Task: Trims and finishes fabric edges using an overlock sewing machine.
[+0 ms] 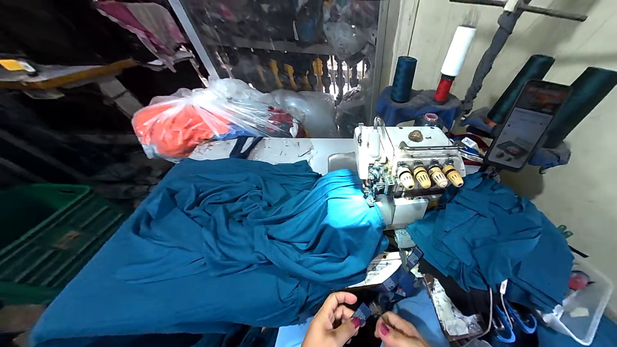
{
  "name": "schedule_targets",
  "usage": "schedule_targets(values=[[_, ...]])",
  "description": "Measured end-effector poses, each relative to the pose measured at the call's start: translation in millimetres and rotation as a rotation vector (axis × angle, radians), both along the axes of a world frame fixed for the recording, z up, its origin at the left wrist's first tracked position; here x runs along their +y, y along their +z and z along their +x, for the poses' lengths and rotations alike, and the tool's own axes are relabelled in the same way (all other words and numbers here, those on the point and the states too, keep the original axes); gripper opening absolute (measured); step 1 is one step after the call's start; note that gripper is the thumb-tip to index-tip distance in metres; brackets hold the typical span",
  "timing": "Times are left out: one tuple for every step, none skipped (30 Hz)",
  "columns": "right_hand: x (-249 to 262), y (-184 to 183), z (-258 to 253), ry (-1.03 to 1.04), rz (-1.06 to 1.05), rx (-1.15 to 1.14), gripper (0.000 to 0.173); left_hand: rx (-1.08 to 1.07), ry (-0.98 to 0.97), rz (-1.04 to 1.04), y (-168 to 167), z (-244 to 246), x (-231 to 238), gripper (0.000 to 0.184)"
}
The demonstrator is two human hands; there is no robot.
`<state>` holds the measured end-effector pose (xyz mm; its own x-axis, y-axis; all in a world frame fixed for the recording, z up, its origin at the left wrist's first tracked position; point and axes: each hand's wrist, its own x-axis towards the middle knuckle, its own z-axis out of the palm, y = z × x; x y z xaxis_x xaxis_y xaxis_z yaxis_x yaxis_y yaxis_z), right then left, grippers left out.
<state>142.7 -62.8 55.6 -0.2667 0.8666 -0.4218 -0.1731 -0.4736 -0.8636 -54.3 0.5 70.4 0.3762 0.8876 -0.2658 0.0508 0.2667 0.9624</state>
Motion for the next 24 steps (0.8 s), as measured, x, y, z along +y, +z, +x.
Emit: schedule_targets(values=[[-2,2,-4,-0.049,0.07,-0.051,0.022,-0.016,0.005,0.005,2,0,-2,0.036],[-3,6,-9,-0.103,0.119,-0.093,0.025,-0.036,-0.004,0.012,4,0,-4,0.036],[-3,11,-16,-0.156,0.14,-0.137,0.025,-0.055,-0.02,0.021,6,1,-7,0.037],[-1,15,-21,-0.212,0.149,-0.184,0.022,-0.071,-0.041,0.029,8,1,-9,0.037],[3,19,-24,-0.262,0.157,-0.228,0.018,-0.083,-0.059,0.034,11,1,-10,0.037],[7,23,-24,-0.302,0.164,-0.249,0.015,-0.088,-0.068,0.039,14,0,-9,0.038],[12,27,-21,-0.336,0.171,-0.247,0.012,-0.088,-0.061,0.041,15,-2,-8,0.037],[16,31,-18,-0.37,0.175,-0.233,0.011,-0.083,-0.032,0.047,16,-5,-7,0.036],[20,36,-13,-0.399,0.175,-0.216,0.01,-0.071,0.011,0.061,15,-8,-5,0.035],[24,39,-10,-0.426,0.179,-0.201,0.01,-0.061,0.065,0.082,12,-11,-4,0.034],[26,43,-8,-0.45,0.187,-0.192,0.01,-0.052,0.122,0.107,10,-13,-3,0.032],[26,46,-8,-0.474,0.205,-0.189,0.009,-0.051,0.171,0.128,10,-13,-4,0.028],[25,48,-10,-0.492,0.239,-0.192,0.009,-0.059,0.208,0.137,13,-12,-6,0.021],[23,49,-13,-0.501,0.284,-0.2,0.009,-0.076,0.226,0.112,20,-8,-9,0.016],[19,51,-17,-0.494,0.337,-0.212,0.009,-0.092,0.201,0.057,31,-3,-12,0.016],[15,52,-20,-0.469,0.388,-0.223,0.01,-0.124,0.152,-0.008,41,2,-16,0.02],[12,52,-23,-0.436,0.429,-0.22,0.012,-0.179,0.108,-0.075,45,6,-18,0.025],[9,50,-25,-0.402,0.468,-0.203,0.012,-0.248,0.08,-0.133,46,10,-19,0.027],[7,49,-27,-0.374,0.493,-0.185,0.012,-0.313,0.087,-0.174,46,14,-20,0.026],[6,49,-28,-0.353,0.508,-0.181,0.012,-0.359,0.11,-0.177,44,17,-20,0.023],[5,51,-28,-0.343,0.521,-0.197,0.013,-0.369,0.142,-0.158,46,20,-20,0.022],[4,55,-28,-0.345,0.532,-0.222,0.015,-0.369,0.16,-0.113,46,21,-19,0.022],[4,60,-28,-0.358,0.531,-0.248,0.018,-0.368,0.17,-0.058,46,21,-17,0.022],[3,67,-27,-0.373,0.527,-0.267,0.022,-0.375,0.179,-0.012,47,20,-15,0.021]])
